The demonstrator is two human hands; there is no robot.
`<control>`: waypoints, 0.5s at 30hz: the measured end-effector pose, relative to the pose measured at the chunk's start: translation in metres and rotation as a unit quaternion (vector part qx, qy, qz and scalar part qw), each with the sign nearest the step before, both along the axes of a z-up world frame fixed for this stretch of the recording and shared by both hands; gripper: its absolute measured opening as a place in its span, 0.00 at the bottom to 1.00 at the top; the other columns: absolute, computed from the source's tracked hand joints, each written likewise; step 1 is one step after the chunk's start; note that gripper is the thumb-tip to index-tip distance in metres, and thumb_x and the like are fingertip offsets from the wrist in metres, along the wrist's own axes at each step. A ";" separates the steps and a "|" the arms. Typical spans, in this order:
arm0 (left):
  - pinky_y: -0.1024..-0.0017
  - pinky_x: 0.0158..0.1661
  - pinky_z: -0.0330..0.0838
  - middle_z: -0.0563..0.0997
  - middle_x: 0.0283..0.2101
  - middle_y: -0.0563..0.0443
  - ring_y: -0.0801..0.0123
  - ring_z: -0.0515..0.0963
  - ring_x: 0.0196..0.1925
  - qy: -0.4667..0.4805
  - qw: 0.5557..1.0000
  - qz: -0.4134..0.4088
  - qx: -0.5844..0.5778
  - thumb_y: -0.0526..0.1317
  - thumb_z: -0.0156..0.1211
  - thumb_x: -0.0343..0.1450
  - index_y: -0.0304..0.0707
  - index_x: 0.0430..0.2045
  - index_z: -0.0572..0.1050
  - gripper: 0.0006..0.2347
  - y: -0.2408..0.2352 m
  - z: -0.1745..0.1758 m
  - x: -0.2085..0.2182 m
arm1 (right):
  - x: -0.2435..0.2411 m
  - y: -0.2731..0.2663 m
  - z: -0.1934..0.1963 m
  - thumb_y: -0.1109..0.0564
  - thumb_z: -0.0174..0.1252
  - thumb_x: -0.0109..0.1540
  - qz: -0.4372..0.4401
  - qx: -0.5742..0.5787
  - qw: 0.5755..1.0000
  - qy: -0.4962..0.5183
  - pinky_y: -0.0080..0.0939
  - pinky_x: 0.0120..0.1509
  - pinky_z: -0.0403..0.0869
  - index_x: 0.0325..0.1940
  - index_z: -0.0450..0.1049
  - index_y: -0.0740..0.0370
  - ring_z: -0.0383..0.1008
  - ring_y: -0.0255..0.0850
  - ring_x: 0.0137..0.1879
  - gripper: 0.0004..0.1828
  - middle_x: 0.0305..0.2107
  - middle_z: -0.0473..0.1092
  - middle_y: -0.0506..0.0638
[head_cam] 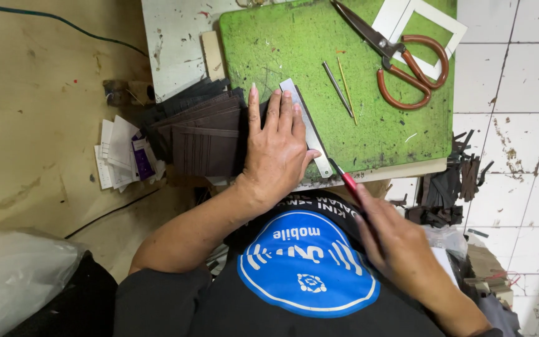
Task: Trimming the edges of leather wallet components using scissors and a utility knife on a cutting mat.
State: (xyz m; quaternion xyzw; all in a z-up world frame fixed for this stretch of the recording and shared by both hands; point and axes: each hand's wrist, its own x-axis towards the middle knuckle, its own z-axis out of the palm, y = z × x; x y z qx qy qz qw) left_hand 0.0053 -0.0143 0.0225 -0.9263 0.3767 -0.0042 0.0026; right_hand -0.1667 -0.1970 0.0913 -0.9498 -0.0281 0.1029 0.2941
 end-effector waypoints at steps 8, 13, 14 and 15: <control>0.27 0.70 0.34 0.73 0.58 0.17 0.31 0.68 0.66 0.057 0.988 -0.008 -0.145 0.54 0.73 0.60 0.15 0.51 0.74 0.36 0.002 0.006 0.002 | 0.057 0.000 -0.071 0.63 0.58 0.66 -0.071 -0.056 0.964 -0.250 0.49 0.45 0.77 0.72 0.70 0.63 0.78 0.53 0.49 0.27 0.47 0.74 0.57; 0.28 0.70 0.35 0.73 0.58 0.19 0.32 0.70 0.65 0.053 0.988 -0.003 -0.148 0.56 0.72 0.60 0.18 0.51 0.75 0.35 0.004 0.004 0.001 | 0.099 -0.002 -0.106 0.59 0.59 0.63 -0.037 -0.195 0.940 -0.278 0.50 0.47 0.74 0.75 0.67 0.52 0.74 0.56 0.51 0.34 0.53 0.65 0.59; 0.28 0.70 0.35 0.73 0.58 0.19 0.32 0.70 0.65 0.053 0.988 -0.002 -0.148 0.56 0.72 0.60 0.18 0.51 0.75 0.35 0.005 0.004 0.001 | 0.103 -0.004 -0.109 0.59 0.59 0.63 -0.037 -0.195 0.940 -0.278 0.50 0.47 0.74 0.75 0.67 0.52 0.74 0.56 0.51 0.34 0.53 0.65 0.59; 0.28 0.70 0.35 0.74 0.58 0.20 0.33 0.71 0.64 0.048 0.987 -0.002 -0.150 0.56 0.72 0.60 0.19 0.51 0.75 0.36 0.005 0.003 0.001 | 0.106 -0.007 -0.113 0.59 0.59 0.64 -0.036 -0.209 0.934 -0.286 0.50 0.46 0.72 0.76 0.67 0.52 0.72 0.56 0.49 0.33 0.53 0.65 0.59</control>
